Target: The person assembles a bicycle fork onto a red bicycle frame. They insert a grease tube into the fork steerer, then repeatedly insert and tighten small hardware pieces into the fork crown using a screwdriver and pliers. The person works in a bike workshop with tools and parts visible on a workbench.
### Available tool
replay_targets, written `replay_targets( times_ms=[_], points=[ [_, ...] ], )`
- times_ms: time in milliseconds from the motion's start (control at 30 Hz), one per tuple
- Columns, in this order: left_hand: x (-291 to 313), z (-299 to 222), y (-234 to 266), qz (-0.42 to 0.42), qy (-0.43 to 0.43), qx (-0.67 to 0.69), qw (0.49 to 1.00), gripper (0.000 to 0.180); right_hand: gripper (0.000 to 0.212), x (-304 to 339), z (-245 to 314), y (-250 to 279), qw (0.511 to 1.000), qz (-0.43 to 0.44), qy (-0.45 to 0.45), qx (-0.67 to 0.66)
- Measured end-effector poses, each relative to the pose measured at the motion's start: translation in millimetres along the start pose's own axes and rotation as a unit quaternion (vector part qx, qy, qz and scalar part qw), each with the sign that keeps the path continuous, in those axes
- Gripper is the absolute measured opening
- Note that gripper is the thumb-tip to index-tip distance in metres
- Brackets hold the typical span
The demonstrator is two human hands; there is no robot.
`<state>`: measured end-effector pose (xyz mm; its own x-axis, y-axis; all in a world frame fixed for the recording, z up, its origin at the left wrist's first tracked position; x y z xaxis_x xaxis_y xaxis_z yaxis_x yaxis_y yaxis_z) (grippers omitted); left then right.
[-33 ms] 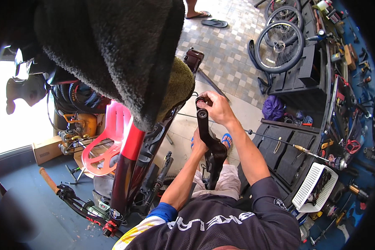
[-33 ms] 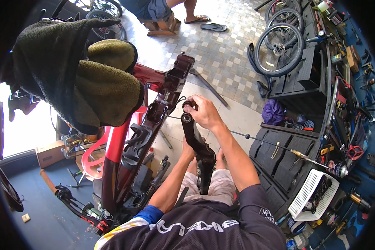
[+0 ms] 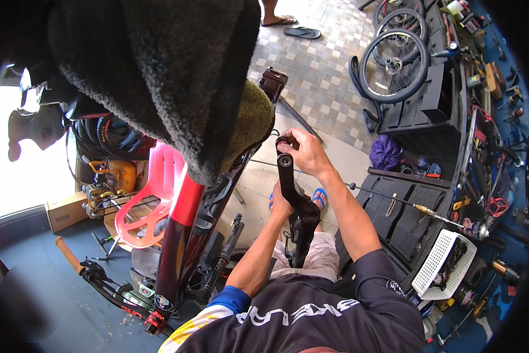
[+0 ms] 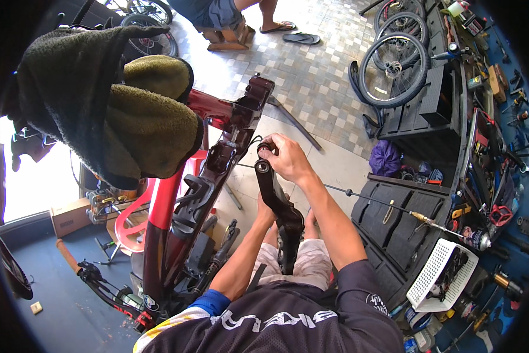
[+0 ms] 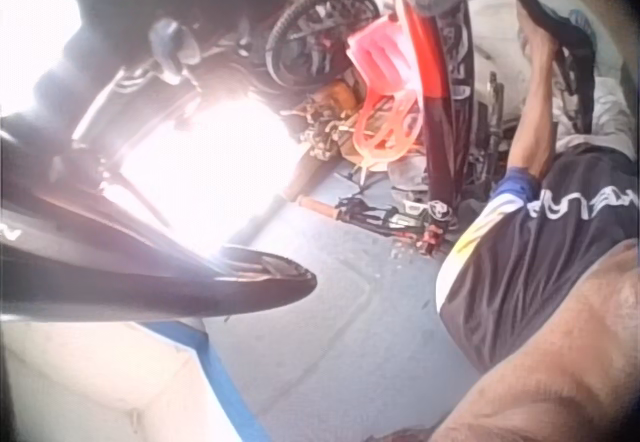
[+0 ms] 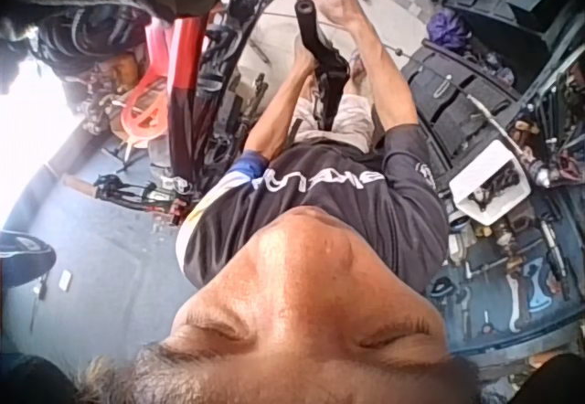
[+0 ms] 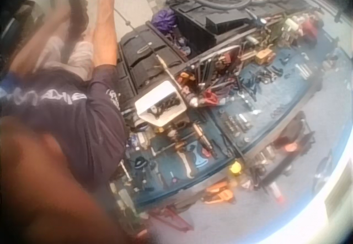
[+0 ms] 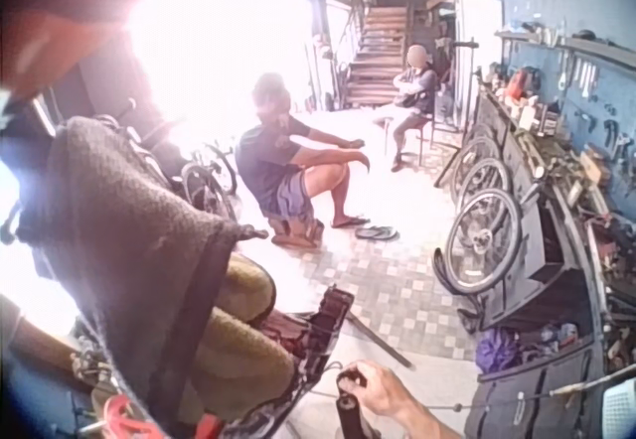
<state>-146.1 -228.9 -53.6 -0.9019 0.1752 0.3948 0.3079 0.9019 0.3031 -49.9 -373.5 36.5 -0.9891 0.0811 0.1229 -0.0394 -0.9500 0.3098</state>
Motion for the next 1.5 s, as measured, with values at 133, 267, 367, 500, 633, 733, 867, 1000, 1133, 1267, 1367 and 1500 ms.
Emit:
replay_targets(
  times_ms=[133,267,367,500,633,733,867,1000,1133,1267,1367,1500],
  points=[
    [-4,18,-6,-0.015,-0.008,-0.006,1.000,0.028,0.017,-7,-5,2,0.998,0.033,-0.050,-0.029],
    [-14,42,-9,-0.055,-0.019,-0.009,0.998,0.028,0.029,-15,11,6,0.997,0.044,-0.068,-0.008],
    [-12,35,-9,-0.064,0.012,0.046,0.997,0.030,0.030,-11,1,13,0.998,0.048,-0.032,-0.027],
    [-9,25,-5,-0.072,0.029,-0.016,0.997,0.034,0.033,-3,0,20,0.997,0.063,-0.013,-0.043],
    [-9,29,-6,-0.067,0.043,-0.007,0.997,0.037,0.030,-3,9,19,0.999,0.032,0.035,0.020],
    [-8,31,-6,-0.072,0.035,-0.026,0.996,0.037,0.029,-5,11,18,0.993,0.008,0.096,0.069],
    [-8,20,-5,-0.081,0.030,-0.007,0.996,0.028,0.027,-14,13,24,0.976,0.023,0.160,0.144],
    [-6,14,-5,-0.085,0.037,0.012,0.996,0.027,0.026,-25,19,26,0.965,0.065,0.169,0.188],
    [-2,3,-3,-0.085,0.031,-0.008,0.996,0.028,0.027,-34,19,26,0.971,0.117,0.099,0.185],
    [-2,8,-3,-0.076,0.030,-0.071,0.994,0.033,0.035,-39,13,24,0.974,0.123,0.049,0.184],
    [-3,11,-1,-0.091,0.014,-0.039,0.995,0.031,0.032,-31,4,19,0.990,0.113,0.003,0.087],
    [-7,-2,-3,-0.076,-0.007,0.013,0.997,0.027,0.023,-1,-43,-9,0.963,0.018,-0.086,-0.256]
  ],
)
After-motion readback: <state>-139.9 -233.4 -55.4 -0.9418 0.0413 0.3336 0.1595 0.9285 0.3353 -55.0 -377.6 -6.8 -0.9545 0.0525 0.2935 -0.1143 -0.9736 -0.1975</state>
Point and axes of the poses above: each hand's wrist, its own x-axis away from the middle knuckle, its own y-axis out of the back of the hand, z = x × y, the point moved 3 cm from there along -x, towards the middle knuckle, and after that the axes turned 3 degrees about -z, right-handed, at the moved point
